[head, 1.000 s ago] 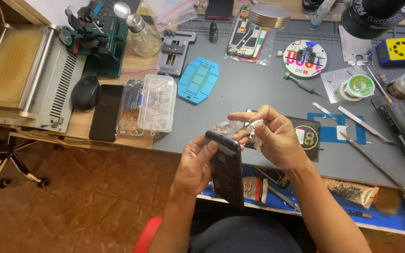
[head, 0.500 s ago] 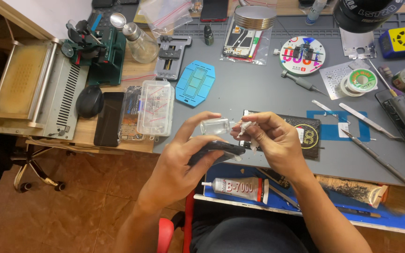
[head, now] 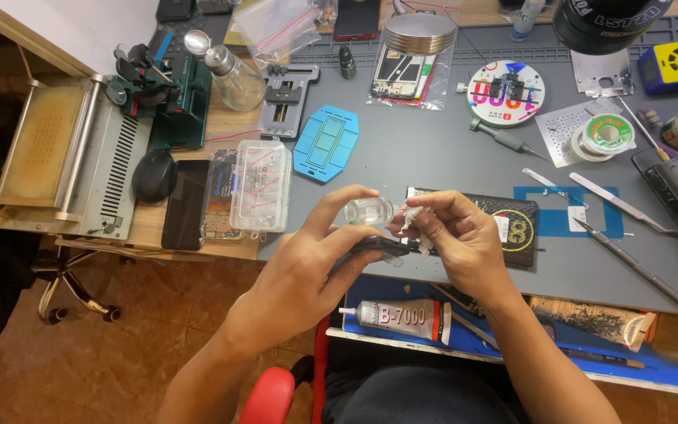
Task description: The person cleans the back and sides of a smartphone using a tissue and a liquid from a small bottle. They wipe the device's surface, remove a protective film from the screen, and clean the edges and camera area.
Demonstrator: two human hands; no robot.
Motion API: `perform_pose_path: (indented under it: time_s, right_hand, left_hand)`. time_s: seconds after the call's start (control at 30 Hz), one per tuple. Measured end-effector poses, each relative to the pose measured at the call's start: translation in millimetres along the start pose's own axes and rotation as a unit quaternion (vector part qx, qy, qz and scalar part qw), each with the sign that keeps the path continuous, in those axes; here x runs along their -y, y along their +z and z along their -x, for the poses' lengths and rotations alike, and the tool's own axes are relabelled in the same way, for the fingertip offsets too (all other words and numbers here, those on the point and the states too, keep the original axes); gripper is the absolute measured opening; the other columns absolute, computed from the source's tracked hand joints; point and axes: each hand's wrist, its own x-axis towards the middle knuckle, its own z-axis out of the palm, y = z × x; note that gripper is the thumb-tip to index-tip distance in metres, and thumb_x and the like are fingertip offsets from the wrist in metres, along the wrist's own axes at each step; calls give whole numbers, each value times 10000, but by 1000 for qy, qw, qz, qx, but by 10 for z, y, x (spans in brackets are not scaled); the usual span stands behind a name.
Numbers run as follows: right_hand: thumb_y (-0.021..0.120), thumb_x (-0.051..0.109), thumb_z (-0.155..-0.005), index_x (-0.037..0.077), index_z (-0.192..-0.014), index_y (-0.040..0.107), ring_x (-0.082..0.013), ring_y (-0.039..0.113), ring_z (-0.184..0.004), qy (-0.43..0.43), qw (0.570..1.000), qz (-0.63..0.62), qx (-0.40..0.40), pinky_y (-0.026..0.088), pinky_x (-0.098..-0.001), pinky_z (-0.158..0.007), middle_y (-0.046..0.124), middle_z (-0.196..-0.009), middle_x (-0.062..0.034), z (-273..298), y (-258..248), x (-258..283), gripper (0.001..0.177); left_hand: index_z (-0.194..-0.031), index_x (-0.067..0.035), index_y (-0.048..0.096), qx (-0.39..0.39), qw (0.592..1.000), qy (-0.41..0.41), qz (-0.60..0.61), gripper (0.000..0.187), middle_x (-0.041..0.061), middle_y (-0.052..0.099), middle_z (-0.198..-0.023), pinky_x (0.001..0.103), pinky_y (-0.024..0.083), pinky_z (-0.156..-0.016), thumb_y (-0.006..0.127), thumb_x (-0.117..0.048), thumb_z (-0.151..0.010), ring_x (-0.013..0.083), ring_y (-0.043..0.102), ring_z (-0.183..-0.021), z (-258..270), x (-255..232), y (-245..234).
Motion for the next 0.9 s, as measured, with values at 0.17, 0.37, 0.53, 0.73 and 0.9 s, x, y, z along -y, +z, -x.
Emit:
perform_pose_path:
  time_s: [0.17, 0.37, 0.53, 0.73, 0.9]
  right_hand:
    - [641, 147, -1025, 41, -1195, 701, -189, 782, -827, 6, 999, 35, -15, 572, -243, -616, 810, -986, -137, -14, -56, -100, 209]
    - [617, 94, -1023, -2, -1199, 668, -320, 825, -949, 9, 1000, -25, -11, 716, -381, -875, 787, -1012, -215, -18, -80, -106, 207]
    - [632, 116, -1025, 26, -1197, 694, -252, 814, -873, 11, 1000, 6, -20, 687, -326, -822, 780, -961, -152, -17, -117, -135, 203]
    - [639, 128, -1026, 41, -1192, 702, -220, 800, -855, 13, 1000, 14, -23, 660, -291, -768, 789, -934, -143, -22, -131, -123, 197]
    - [641, 133, -1024, 42, -1191, 705, -216, 801, -859, 19, 999, 12, -29, 660, -289, -758, 794, -955, -143, -21, -148, -127, 201]
  left_hand:
    - [-1196, -70, 629, 2, 1000, 12, -19, 165, 135, 481, -1498, 418, 488, -538, 618, -149, -1051, 255, 647, -649, -34, 4, 30]
    - [-1193, -55, 617, 8, 999, 24, -36, 163, 152, 474, -1484, 437, 488, -554, 596, -151, -1063, 281, 608, -607, -63, -39, 25]
    - [-1188, -46, 616, 9, 998, 36, -45, 150, 160, 478, -1464, 440, 509, -603, 587, -132, -1069, 278, 651, -645, -76, -65, 41]
    - [-1227, -45, 621, 7, 998, 40, -51, 178, 165, 483, -1465, 450, 514, -606, 596, -122, -1068, 294, 648, -681, -115, -76, 67]
    - [-1243, -51, 623, 7, 997, 43, -55, 187, 172, 481, -1459, 447, 522, -624, 590, -118, -1072, 288, 649, -673, -133, -84, 70]
